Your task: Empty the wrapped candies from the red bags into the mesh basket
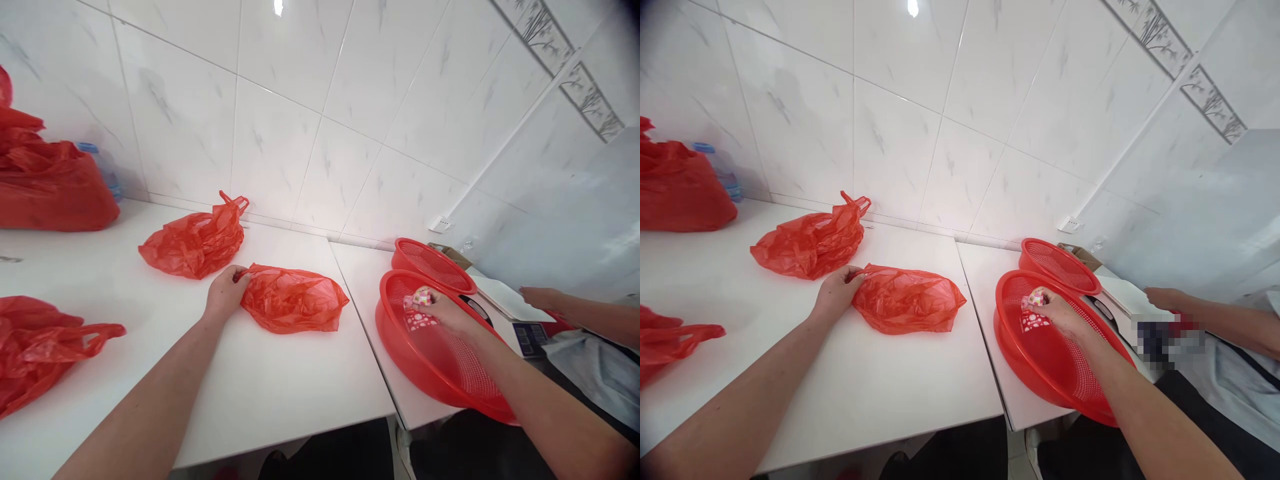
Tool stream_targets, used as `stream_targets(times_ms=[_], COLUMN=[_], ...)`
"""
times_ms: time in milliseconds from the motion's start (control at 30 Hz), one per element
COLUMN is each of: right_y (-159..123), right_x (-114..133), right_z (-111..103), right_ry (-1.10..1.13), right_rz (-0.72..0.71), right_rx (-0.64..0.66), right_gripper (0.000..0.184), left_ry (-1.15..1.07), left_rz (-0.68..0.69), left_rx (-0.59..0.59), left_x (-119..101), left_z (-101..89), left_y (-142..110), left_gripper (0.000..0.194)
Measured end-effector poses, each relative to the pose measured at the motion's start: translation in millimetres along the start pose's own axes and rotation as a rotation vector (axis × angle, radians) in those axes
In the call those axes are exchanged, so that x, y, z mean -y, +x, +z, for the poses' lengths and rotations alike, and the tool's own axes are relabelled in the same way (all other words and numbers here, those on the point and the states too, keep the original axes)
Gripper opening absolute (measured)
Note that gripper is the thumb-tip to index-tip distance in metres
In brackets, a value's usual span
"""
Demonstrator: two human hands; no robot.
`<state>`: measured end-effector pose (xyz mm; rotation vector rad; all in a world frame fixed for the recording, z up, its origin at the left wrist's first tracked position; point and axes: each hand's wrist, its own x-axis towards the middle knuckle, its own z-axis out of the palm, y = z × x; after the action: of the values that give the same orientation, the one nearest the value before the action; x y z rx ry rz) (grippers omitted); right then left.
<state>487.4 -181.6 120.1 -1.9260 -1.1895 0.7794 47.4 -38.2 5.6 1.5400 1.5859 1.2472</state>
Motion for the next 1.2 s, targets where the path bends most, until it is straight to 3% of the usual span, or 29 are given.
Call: stream_targets(times_ms=[167,300,433,567,700,800,933,1067,1200], right_y=[17.4,13.7,12.9,23.3,23.8,13.5,-1.1,-8.0,-7.0], right_x=[31.6,69.7,102.6,117.9,118.0,114.9,111.5,99.1,75.0], right_z=[-8.1,6.8,51.1,121.2,192.6,222.9,228.7,227.3,234.5], right_ry=[0.233,0.286,0.299,0.118,-0.164,-0.265,-0.418,-0.314,-0.251], right_rz=[-0.11,-0.164,-0.268,-0.357,-0.504,-0.579,-0.612,-0.581,-0.594], right_rx=[-0.045,0.041,0.212,0.393,0.412,0.398,0.285,0.165,0.13], right_gripper=[0.047,0.044,0.044,0.04,0.02,0.018,0.03,0.033,0.044], left_ry=[-0.01,-0.008,-0.008,-0.015,-0.016,-0.02,-0.021,-0.015,0.004], left_rz=[0.015,0.03,0.044,0.045,0.057,0.064,0.065,0.054,0.056], left_rx=[-0.001,-0.01,-0.018,-0.01,-0.015,-0.018,-0.015,-0.024,-0.032], left_x=[1.2,4.2,6.0,5.2,5.1,6.2,7.1,6.3,5.9], left_z=[0.6,2.1,3.2,2.4,2.1,2.9,4.0,4.6,5.2], left_y=[-0.7,0.4,1.2,0.2,0.6,2.5,4.0,3.4,2.7], left_gripper=[0.025,0.024,0.023,0.023,0.022,0.02,0.019,0.018,0.017])
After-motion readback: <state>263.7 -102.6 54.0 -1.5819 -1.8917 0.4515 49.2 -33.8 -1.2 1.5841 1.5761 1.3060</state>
